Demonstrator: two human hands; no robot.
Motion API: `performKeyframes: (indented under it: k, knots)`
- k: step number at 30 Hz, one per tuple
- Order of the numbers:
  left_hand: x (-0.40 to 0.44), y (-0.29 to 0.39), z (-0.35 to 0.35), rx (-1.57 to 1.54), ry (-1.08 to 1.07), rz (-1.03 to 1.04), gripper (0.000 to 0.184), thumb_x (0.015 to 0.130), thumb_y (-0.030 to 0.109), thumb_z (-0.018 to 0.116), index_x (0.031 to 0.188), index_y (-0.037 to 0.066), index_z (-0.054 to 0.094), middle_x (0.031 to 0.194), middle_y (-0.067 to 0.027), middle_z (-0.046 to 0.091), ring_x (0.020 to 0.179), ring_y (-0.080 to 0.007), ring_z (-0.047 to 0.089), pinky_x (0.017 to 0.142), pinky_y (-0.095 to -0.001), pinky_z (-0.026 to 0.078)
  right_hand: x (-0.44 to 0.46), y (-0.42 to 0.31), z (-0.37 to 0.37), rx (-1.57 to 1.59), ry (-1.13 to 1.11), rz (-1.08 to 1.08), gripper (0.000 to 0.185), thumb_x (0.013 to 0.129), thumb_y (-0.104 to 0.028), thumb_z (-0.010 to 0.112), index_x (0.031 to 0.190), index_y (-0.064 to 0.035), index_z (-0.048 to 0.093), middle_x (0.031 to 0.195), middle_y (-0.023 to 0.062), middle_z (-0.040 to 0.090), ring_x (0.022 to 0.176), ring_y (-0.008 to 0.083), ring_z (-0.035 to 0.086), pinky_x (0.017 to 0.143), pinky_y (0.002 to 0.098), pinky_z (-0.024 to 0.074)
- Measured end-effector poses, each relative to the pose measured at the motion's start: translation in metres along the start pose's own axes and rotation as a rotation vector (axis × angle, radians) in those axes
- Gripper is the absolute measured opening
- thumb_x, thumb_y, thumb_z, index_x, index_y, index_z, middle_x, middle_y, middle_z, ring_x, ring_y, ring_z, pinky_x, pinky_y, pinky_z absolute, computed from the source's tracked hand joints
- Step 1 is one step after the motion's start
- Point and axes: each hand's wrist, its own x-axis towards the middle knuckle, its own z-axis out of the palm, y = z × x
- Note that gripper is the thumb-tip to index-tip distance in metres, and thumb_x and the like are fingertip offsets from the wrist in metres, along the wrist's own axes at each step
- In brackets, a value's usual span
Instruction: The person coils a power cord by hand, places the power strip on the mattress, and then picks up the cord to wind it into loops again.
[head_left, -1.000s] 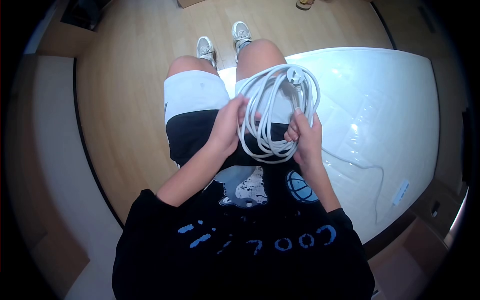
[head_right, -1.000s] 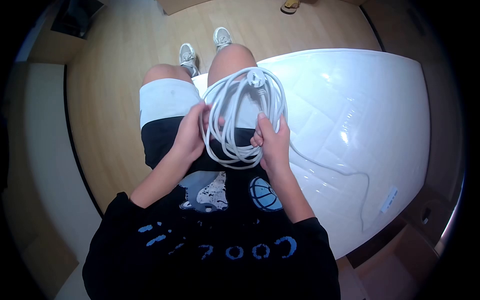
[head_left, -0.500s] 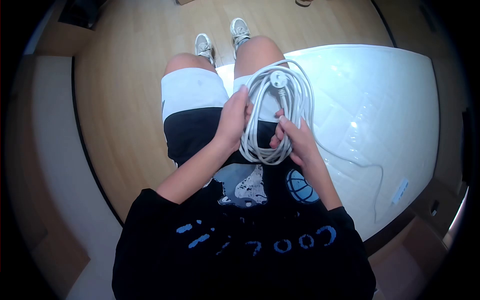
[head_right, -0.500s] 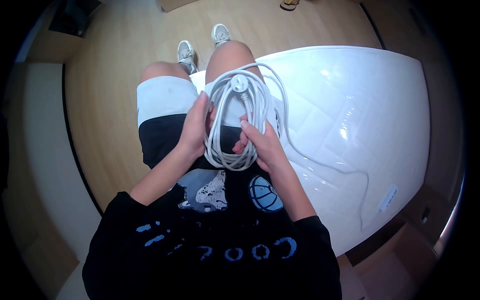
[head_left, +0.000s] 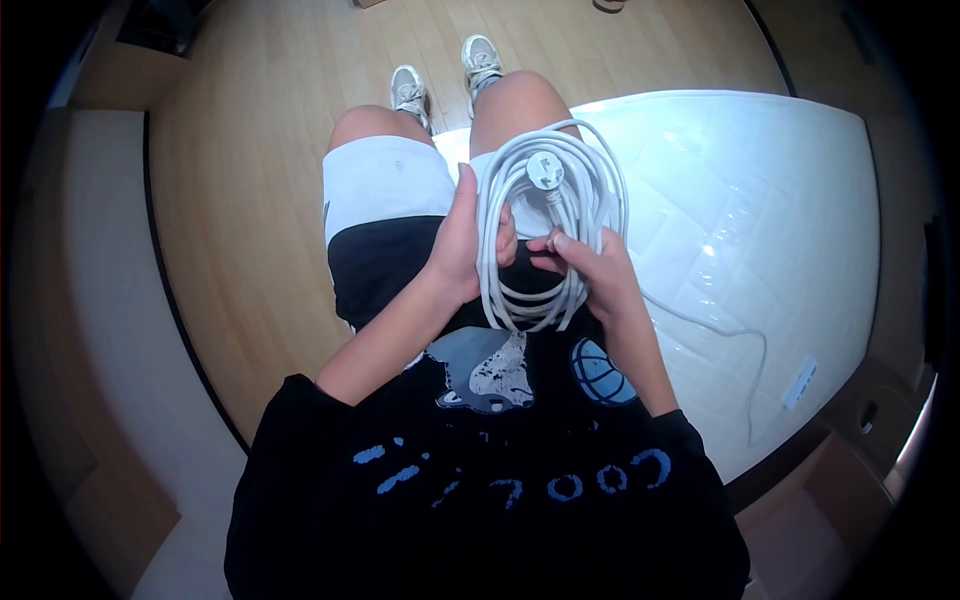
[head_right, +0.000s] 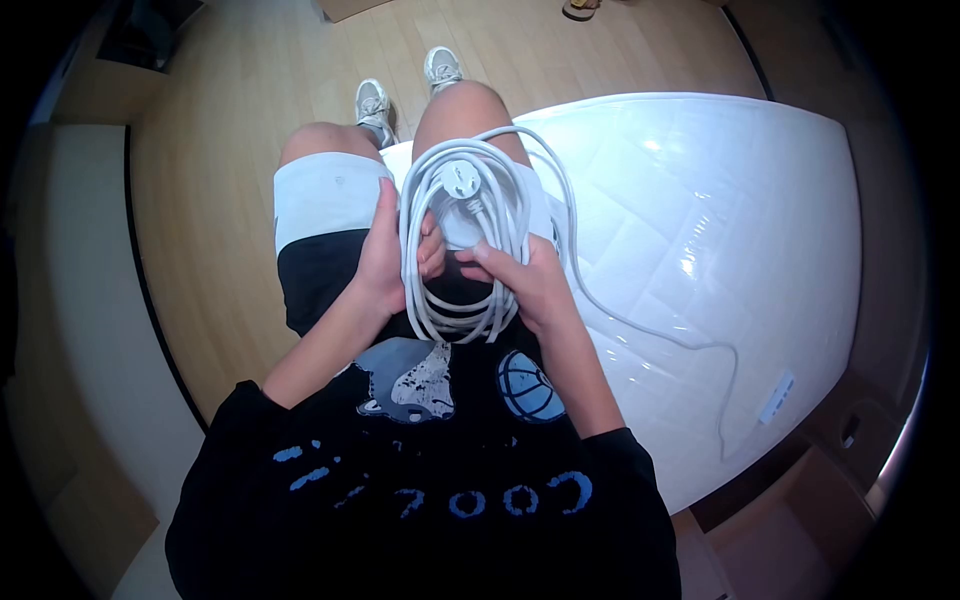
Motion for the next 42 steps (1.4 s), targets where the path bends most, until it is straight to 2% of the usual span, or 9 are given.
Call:
performKeyframes:
  k: [3,13,18,23,26,30,36,37,42]
  knots:
    - [0.001,-0.001,0.009,0.259,0.240,0.050,0.057,0.100,0.063,0.036,0.090,0.009,0.054,0.055,0.0001,0.045,0.041,-0.0096,0.039,0.043,-0.0232,0.034,-0.002,0.000,-0.013,0.076,-0.090,0.001,0.035,0.089,-0.013,0.068,0.118,0.0043,0.059,0.096,0.0132,0.068,0.071,0.0145,0.063,0.064,0.0265,0.0524]
    - [0.001,0.002,0.011,0.335,0.188,0.170,0.046,0.105,0.048,0.037,0.099,0.006,0.053,0.070,-0.0043,0.053,0.058,-0.0130,0.051,0.056,-0.0254,0.044,0.000,-0.001,-0.017,0.098,-0.135,0.011,0.036,0.086,-0.011,0.069,0.117,0.0032,0.058,0.079,0.0050,0.060,0.060,0.0110,0.056,0.055,0.0235,0.0460]
    - [0.001,-0.001,0.008,0.225,0.126,0.198,0.035,0.106,0.040,0.040,0.108,0.006,0.048,0.085,-0.0076,0.056,0.065,-0.0142,0.055,0.058,-0.0267,0.045,0.002,-0.020,0.005,-0.059,0.120,0.050,0.032,0.087,-0.008,0.067,0.115,0.0034,0.058,0.074,0.0040,0.057,0.057,0.0104,0.055,0.052,0.0234,0.0458]
    - [-0.002,0.005,0.024,0.351,0.203,0.192,0.047,0.107,0.046,0.029,0.118,0.004,0.048,0.064,-0.0047,0.052,0.053,-0.0124,0.051,0.053,-0.0248,0.045,-0.003,-0.005,0.001,0.098,0.071,0.029,0.027,0.088,-0.009,0.068,0.110,0.0025,0.056,0.067,0.0021,0.054,0.047,0.0081,0.047,0.043,0.0230,0.0384]
    - [0.002,-0.002,-0.007,0.226,-0.033,0.154,0.051,0.107,0.048,0.028,0.118,0.003,0.050,0.064,-0.0051,0.052,0.051,-0.0120,0.050,0.051,-0.0241,0.044,-0.002,-0.015,0.010,-0.072,0.055,0.114,0.029,0.088,-0.011,0.069,0.110,0.0020,0.057,0.064,0.0008,0.053,0.045,0.0073,0.044,0.042,0.0230,0.0362]
    - [-0.012,0.006,0.020,0.400,0.081,0.285,0.029,0.095,0.027,0.060,0.109,0.002,0.054,0.063,-0.0001,0.048,0.047,-0.0098,0.044,0.047,-0.0245,0.039,-0.003,-0.027,0.019,-0.319,0.065,0.055,0.025,0.086,-0.015,0.071,0.102,0.0020,0.061,0.063,0.0012,0.053,0.049,0.0097,0.049,0.046,0.0253,0.0407]
    - [-0.043,0.030,0.040,0.832,0.069,0.455,0.032,0.084,0.013,0.072,0.110,-0.001,0.060,0.081,-0.0012,0.062,0.063,-0.0117,0.058,0.060,-0.0276,0.049,-0.017,-0.036,0.023,-0.994,0.192,-0.464,0.022,0.083,-0.014,0.070,0.098,0.0019,0.065,0.086,0.0068,0.058,0.079,0.0236,0.058,0.070,0.0361,0.0489]
    - [-0.046,0.032,0.035,1.013,0.042,0.573,0.027,0.080,0.011,0.074,0.102,0.000,0.062,0.084,-0.0065,0.069,0.066,-0.0170,0.064,0.064,-0.0298,0.052,-0.025,-0.041,0.026,-1.040,0.215,-0.625,0.030,0.086,-0.026,0.071,0.103,-0.0018,0.067,0.109,0.0127,0.052,0.101,0.0316,0.052,0.083,0.0412,0.0447]
    - [-0.067,0.057,0.072,1.162,-0.114,0.760,0.017,0.083,0.013,0.071,0.092,0.001,0.062,0.077,-0.0089,0.069,0.066,-0.0171,0.067,0.063,-0.0277,0.051,-0.015,-0.047,0.027,-1.238,0.648,-1.201,0.049,0.091,-0.050,0.061,0.107,-0.0044,0.066,0.134,0.0249,0.034,0.124,0.0451,0.031,0.100,0.0531,0.0320]
